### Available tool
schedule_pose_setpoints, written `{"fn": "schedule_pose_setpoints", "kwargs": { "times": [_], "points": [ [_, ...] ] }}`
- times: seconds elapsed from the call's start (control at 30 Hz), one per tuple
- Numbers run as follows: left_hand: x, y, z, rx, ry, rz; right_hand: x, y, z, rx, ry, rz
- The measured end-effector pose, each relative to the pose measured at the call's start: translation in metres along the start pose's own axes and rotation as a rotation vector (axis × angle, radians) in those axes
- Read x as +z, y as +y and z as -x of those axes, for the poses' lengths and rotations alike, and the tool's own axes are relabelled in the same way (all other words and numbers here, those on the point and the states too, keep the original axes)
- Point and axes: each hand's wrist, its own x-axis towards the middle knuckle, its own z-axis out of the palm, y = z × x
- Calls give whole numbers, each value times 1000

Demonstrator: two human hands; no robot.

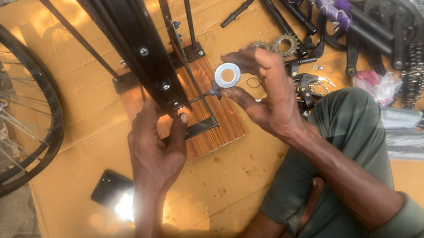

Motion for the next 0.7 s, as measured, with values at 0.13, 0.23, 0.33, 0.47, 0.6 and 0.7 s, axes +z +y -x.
{"fn": "schedule_pose_setpoints", "kwargs": {
  "times": [0.13,0.23,0.33,0.47,0.6,0.7],
  "points": [
    [1,-2,1,-22,11,-20,1,-3,-3,-3,-9,-25],
    [2,-6,3,-25,39,2,3,-7,-5,6,-9,-68],
    [4,-11,4,92,77,10,3,-16,-8,48,-26,-125],
    [-3,-3,4,201,182,85,9,-26,-26,99,-64,-240],
    [-22,27,1,386,351,68,23,-34,-62,57,-143,-652],
    [-35,52,-12,431,456,59,36,-42,-95,24,-151,-792]
  ]
}}
